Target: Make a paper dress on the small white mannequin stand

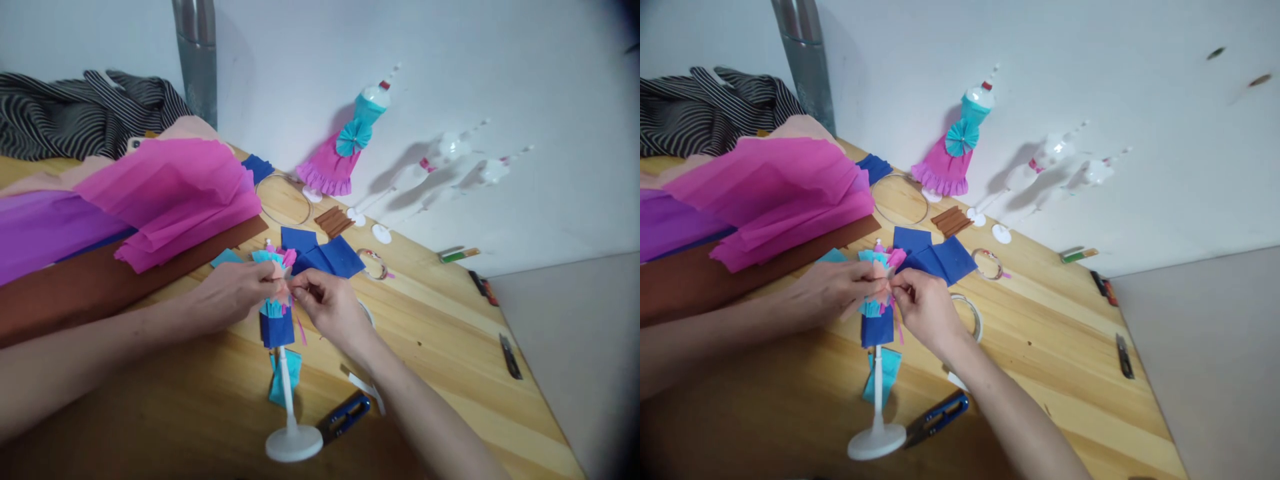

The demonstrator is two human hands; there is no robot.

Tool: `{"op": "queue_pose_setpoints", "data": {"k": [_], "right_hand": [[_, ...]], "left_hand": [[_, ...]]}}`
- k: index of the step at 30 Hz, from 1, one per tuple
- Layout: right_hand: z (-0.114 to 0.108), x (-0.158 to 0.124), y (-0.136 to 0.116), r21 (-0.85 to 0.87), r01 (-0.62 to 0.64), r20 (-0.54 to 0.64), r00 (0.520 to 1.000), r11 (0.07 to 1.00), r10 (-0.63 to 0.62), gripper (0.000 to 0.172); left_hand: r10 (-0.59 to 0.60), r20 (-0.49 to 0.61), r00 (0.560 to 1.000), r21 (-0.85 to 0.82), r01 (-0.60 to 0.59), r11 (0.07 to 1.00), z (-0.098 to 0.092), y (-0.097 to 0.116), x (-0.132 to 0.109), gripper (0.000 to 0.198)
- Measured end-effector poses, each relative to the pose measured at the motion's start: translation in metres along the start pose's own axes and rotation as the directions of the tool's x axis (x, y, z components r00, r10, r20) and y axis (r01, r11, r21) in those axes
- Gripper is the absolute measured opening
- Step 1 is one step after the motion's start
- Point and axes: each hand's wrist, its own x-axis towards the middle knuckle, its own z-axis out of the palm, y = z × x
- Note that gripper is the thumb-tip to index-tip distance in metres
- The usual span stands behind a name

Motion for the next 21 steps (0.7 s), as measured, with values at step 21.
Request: {"op": "queue_pose_setpoints", "data": {"k": [21], "right_hand": [[0.007,-0.001,-0.005,0.045,0.046,0.005,0.999,0.998,-0.046,0.014]], "left_hand": [[0.002,-0.175,0.985,-0.404,-0.074,0.912,0.001,0.001,0.003,0.025]]}}
